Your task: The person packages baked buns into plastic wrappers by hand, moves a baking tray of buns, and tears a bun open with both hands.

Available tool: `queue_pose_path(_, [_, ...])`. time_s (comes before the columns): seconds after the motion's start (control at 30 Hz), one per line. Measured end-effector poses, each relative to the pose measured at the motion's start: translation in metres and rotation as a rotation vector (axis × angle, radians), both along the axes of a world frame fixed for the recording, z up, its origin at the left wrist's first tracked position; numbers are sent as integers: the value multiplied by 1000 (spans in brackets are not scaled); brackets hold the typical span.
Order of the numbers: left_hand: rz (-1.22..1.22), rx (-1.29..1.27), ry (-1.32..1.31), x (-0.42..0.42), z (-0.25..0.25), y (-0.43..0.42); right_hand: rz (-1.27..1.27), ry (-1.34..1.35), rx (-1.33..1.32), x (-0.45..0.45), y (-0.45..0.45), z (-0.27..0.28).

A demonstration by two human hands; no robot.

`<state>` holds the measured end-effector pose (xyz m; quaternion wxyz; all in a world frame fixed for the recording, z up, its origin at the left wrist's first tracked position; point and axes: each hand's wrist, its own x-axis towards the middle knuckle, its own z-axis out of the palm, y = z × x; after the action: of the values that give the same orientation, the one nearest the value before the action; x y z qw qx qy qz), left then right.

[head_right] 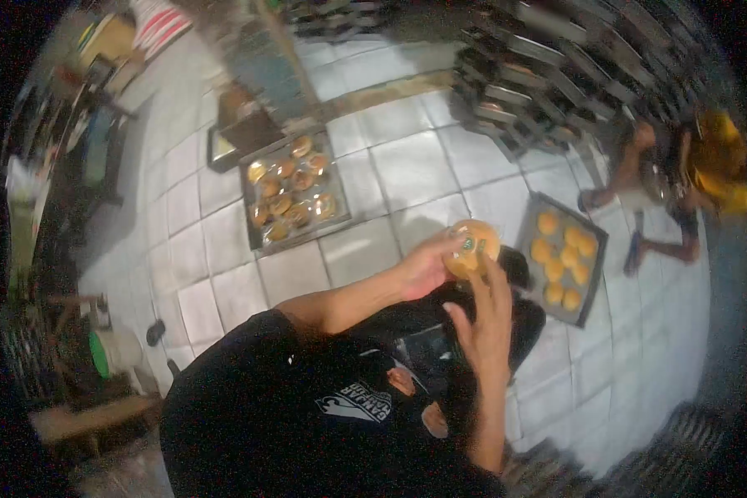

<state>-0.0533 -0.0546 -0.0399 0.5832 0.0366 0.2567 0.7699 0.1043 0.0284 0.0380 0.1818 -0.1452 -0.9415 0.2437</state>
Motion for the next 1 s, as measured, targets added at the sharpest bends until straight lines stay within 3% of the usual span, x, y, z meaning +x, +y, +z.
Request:
queue_pose_path(0.1, [280, -115, -93, -31, -57, -35, -4, -8, -179, -2, -14, 8])
queue_pose_path(0.23, [707, -253, 125, -105, -131, -121, -89, -29, -299, 23, -6, 8])
queue_pose_path(0.33, [828, -217, -78, -137, -166, -160, -142, -27, -355, 35, -13, 6])
queue_pose_path(0.4, [670, -802, -219, -137, -183, -144, -88, -105, -272, 44, -9, 5])
queue_pose_path(0.47, [222, -848, 431, -101, -174, -117, -106, -146, -253, 58, -4, 11])
queue_pose_path(0.53, [51, -639, 783, -57, -112, -76, -190, -157, -387, 84, 9, 5])
queue_pose_path(0.6, [-88, -223, 1046, -10, -52, -40, -348, -176, -482, 103, 28, 2])
queue_pose_path(0.67, [-110, -96, 1684, 38, -10, -28, -538, -277, -435, 117, 29, 6])
queue_pose_path(0.73, [-210, -156, 2098, 66, 5, -28, -548, -379, -237, 131, 26, 3])
queue_pose_path(0.8, [-187, -44, 2126, 67, 7, -29, -407, -157, -255, 149, 17, -13])
queue_pose_path(0.93, [-129, 206, 2012, 64, -3, -26, -506, 84, -511, 143, -10, -22])
queue_pose_path(1.0, [-333, 13, 1300, 72, 19, -30, -406, 272, -1162, 140, -18, -21])
